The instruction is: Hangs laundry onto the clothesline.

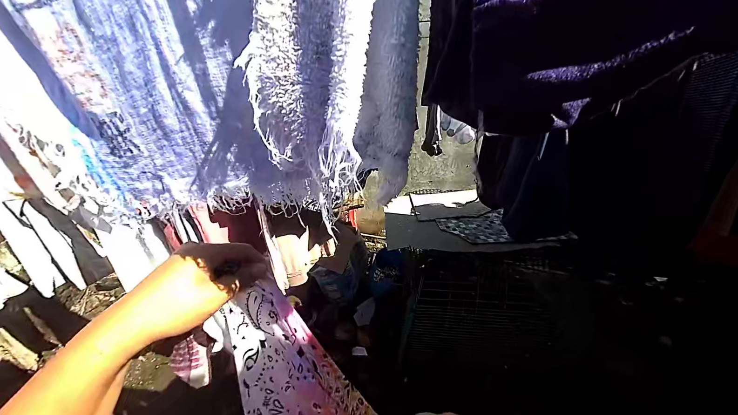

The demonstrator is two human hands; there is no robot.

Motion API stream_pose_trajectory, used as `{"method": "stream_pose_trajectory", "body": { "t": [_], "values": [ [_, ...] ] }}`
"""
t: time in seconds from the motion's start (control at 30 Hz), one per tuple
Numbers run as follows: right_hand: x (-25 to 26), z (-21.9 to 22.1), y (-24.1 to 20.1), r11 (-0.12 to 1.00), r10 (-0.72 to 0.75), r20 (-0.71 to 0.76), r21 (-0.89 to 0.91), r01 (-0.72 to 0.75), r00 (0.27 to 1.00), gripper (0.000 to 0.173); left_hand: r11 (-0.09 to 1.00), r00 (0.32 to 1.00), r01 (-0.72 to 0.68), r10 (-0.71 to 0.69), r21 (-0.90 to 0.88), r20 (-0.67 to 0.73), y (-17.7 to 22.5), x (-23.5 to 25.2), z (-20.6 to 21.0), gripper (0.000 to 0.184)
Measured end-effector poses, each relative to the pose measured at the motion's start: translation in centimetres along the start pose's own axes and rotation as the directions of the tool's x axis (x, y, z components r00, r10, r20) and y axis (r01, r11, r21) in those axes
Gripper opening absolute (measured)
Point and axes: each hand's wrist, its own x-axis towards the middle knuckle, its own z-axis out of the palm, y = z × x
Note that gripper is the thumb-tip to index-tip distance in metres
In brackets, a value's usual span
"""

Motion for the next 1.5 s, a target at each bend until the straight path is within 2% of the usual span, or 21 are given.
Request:
{"method": "stream_pose_trajectory", "body": {
  "t": [0.03, 0.1, 0.17, 0.3, 0.37, 0.43, 0.53, 0.63, 0.7, 0.77, 0.8, 0.9, 1.0, 1.1, 1.17, 1.2, 1.27, 1.3, 1.37, 1.43, 1.5],
  "values": [
    [-0.3, -0.8, -0.4, 0.991, -0.132, -0.081, -0.012, 0.132, 0.988, 0.012, 1.0, 1.0, 0.003, -0.003, 0.004, -0.01, -0.5, -0.1, -0.4, 0.007],
    [-0.7, -2.0, -1.7, 0.912, -0.398, -0.272, -0.014, 0.409, 0.876, 0.016, 0.999, 0.999, -0.004, 0.005, 0.041, -0.036, -1.7, -0.4, -1.1, 0.01],
    [-0.7, -2.4, -3.3, 0.84, -0.516, -0.372, -0.046, 0.54, 0.771, 0.018, 0.995, 0.998, 0.005, 0.001, 0.096, -0.056, -3.0, -0.6, -1.1, 0.012],
    [-0.3, -2.6, -5.2, 0.859, -0.452, -0.362, -0.422, 0.289, 0.815, 0.021, 0.983, 0.993, 0.106, -0.096, 0.148, -0.073, -4.2, -0.8, -0.2, 0.012],
    [-0.4, -2.8, -6.2, 0.817, -0.507, -0.396, -0.503, 0.282, 0.766, 0.021, 0.984, 0.984, 0.146, -0.134, 0.098, -0.119, -3.9, -0.8, 0.0, 0.013],
    [-0.8, -2.4, -6.6, 0.77, -0.553, -0.349, -0.561, 0.304, 0.757, 0.023, 0.974, 0.962, 0.222, -0.225, -0.036, -0.156, -3.3, -0.8, 0.1, 0.013],
    [-1.1, -0.9, -5.8, 0.765, -0.52, -0.18, -0.532, 0.362, 0.835, 0.026, 0.94, 0.94, 0.223, -0.278, -0.259, -0.198, -2.9, -0.8, 0.7, 0.015],
    [-0.6, -0.1, -3.5, 0.849, -0.459, -0.164, -0.369, 0.378, 0.873, 0.017, 0.947, 0.954, 0.173, -0.229, -0.269, -0.193, -2.0, -0.3, 0.9, 0.013],
    [-0.1, 0.7, -2.4, 0.916, -0.384, -0.272, -0.232, 0.327, 0.883, 0.043, 0.943, 0.964, 0.158, -0.212, -0.292, -0.162, -1.0, 0.0, 0.9, 0.014],
    [0.5, 1.7, -2.4, 0.971, -0.223, -0.3, -0.147, 0.186, 0.928, 0.068, 0.934, 0.977, 0.137, -0.182, -0.33, -0.109, -0.4, 0.3, 1.0, 0.014],
    [1.0, 2.2, -2.3, 0.984, -0.143, -0.294, -0.141, 0.105, 0.945, 0.065, 0.93, 0.983, 0.134, -0.168, -0.343, -0.071, 0.0, 0.4, 1.0, 0.013],
    [2.7, 4.5, -2.0, 0.959, -0.023, -0.257, -0.278, -0.051, 0.966, 0.03, 0.928, 0.994, 0.107, -0.09, -0.357, 0.063, 1.0, 0.6, 1.0, 0.012],
    [3.5, 5.8, -1.7, 0.954, 0.01, -0.188, -0.293, -0.066, 0.982, 0.032, 0.914, 0.977, 0.027, 0.062, -0.406, 0.205, 1.1, 0.5, 0.7, 0.015],
    [2.9, 4.7, -0.4, 0.981, -0.157, -0.12, -0.137, 0.14, 0.98, 0.032, 0.918, 0.945, 0.041, 0.092, -0.395, 0.313, 0.3, 0.1, -0.3, 0.015],
    [2.1, 2.8, -0.3, 0.944, -0.329, -0.163, -0.037, 0.327, 0.93, 0.025, 0.937, 0.945, 0.086, 0.031, -0.34, 0.324, -0.4, -0.5, -1.3, 0.013],
    [1.6, 1.8, -0.7, 0.932, -0.349, -0.216, 0.025, 0.362, 0.912, 0.021, 0.942, 0.955, 0.095, 0.005, -0.321, 0.297, -0.7, -0.8, -1.8, 0.013],
    [1.0, -0.1, -1.6, 0.968, -0.243, -0.141, 0.032, 0.249, 0.96, 0.023, 0.949, 0.977, 0.114, -0.054, -0.293, 0.205, -1.5, -1.3, -2.8, 0.013],
    [1.1, -0.8, -1.6, 0.993, -0.107, -0.048, -0.064, 0.103, 0.993, 0.028, 0.952, 0.986, 0.119, -0.081, -0.281, 0.145, -1.9, -1.6, -3.1, 0.013],
    [2.2, -1.5, -1.2, 0.946, 0.173, 0.047, -0.287, -0.152, 0.984, 0.033, 0.954, 0.99, 0.144, -0.138, -0.263, 0.043, -2.5, -2.1, -3.4, 0.013],
    [2.6, -3.0, -2.3, 0.902, 0.224, -0.065, -0.364, -0.233, 0.972, 0.029, 0.951, 0.983, 0.183, -0.178, -0.25, 0.04, -3.6, -2.6, -3.9, 0.012],
    [1.9, -5.5, -5.3, 0.936, 0.064, -0.325, -0.309, -0.17, 0.944, 0.018, 0.935, 0.973, 0.226, -0.203, -0.273, 0.111, -5.1, -3.3, -4.6, 0.008]
  ]
}}
